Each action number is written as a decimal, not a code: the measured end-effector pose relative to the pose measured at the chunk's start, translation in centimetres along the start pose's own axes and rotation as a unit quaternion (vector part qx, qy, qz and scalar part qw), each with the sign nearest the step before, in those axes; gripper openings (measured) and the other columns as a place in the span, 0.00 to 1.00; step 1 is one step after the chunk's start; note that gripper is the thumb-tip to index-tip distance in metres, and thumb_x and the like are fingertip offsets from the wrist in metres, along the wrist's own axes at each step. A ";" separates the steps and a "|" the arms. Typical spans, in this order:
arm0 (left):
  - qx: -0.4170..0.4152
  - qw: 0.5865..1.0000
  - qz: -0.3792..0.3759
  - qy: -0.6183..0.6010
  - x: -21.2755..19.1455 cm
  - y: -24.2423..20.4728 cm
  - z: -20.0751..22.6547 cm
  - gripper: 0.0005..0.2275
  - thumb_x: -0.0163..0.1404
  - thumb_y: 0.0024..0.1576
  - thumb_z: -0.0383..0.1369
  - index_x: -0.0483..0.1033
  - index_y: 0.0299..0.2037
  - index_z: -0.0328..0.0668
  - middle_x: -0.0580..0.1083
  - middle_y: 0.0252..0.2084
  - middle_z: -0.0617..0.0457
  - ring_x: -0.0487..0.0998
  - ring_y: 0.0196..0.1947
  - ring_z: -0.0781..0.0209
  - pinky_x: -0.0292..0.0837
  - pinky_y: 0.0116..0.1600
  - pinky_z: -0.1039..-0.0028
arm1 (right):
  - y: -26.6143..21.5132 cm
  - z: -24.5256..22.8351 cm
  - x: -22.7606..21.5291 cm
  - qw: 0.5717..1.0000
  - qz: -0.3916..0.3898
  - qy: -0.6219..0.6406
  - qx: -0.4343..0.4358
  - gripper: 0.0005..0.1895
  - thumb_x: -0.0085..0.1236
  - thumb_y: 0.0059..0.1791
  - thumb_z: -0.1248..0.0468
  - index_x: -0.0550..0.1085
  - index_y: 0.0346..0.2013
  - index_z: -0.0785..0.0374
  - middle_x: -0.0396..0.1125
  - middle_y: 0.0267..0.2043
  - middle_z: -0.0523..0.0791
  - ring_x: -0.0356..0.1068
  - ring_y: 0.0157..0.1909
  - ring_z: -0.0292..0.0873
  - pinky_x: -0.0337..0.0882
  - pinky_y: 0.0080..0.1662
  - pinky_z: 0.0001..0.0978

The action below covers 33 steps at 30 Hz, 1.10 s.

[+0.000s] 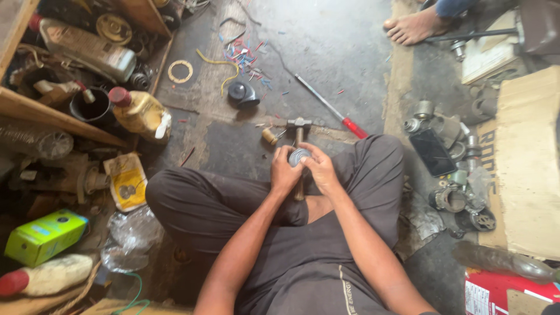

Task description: The person sits on the floor and assembles a small mechanical part by hand, repeatedly rotating and pressing components together. The person handles a cylindrical metal part and a small washer or ring, using both hands to align and fit them.

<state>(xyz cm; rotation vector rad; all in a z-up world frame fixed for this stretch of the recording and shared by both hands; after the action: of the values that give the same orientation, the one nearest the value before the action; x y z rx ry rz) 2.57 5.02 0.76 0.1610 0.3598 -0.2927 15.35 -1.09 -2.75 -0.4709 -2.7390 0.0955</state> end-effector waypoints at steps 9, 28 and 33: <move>-0.012 1.000 -0.007 0.000 -0.2 0.0 0.5 0.16 0.63 0.47 0.35 0.75 0.42 0.38 0.74 0.42 0.43 0.77 0.43 0.42 0.73 0.45 0.59 | -0.1 0.0 0.1 1.000 -0.009 0.015 0.007 0.25 0.56 0.52 0.69 0.68 0.64 0.70 0.70 0.52 0.43 0.69 0.53 0.34 0.68 0.56 0.27; -0.002 1.000 0.000 -0.012 0.3 0.4 -0.5 0.17 0.64 0.47 0.36 0.76 0.42 0.37 0.75 0.42 0.42 0.78 0.43 0.43 0.73 0.47 0.60 | -0.5 -0.6 0.4 1.000 0.014 -0.005 -0.001 0.23 0.56 0.52 0.65 0.69 0.62 0.69 0.70 0.53 0.44 0.68 0.54 0.34 0.67 0.57 0.27; -0.008 1.000 -0.005 -0.020 0.6 0.7 -1.2 0.16 0.64 0.47 0.36 0.76 0.41 0.36 0.76 0.41 0.43 0.79 0.42 0.45 0.74 0.46 0.61 | -0.8 -0.9 0.5 0.999 0.033 -0.033 -0.014 0.22 0.54 0.55 0.61 0.71 0.61 0.69 0.70 0.54 0.43 0.67 0.55 0.33 0.65 0.59 0.26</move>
<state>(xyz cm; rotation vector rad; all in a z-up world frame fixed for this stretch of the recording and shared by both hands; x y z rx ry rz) 2.93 5.77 -0.49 0.1379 0.3234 -0.3035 15.00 -1.64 -1.62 -0.5746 -2.7937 0.0912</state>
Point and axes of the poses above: each hand's wrist, its own y-axis towards the middle knuckle, its own x-axis out of the palm, z = x × y, the point moved 6 cm from there along y, towards the middle knuckle
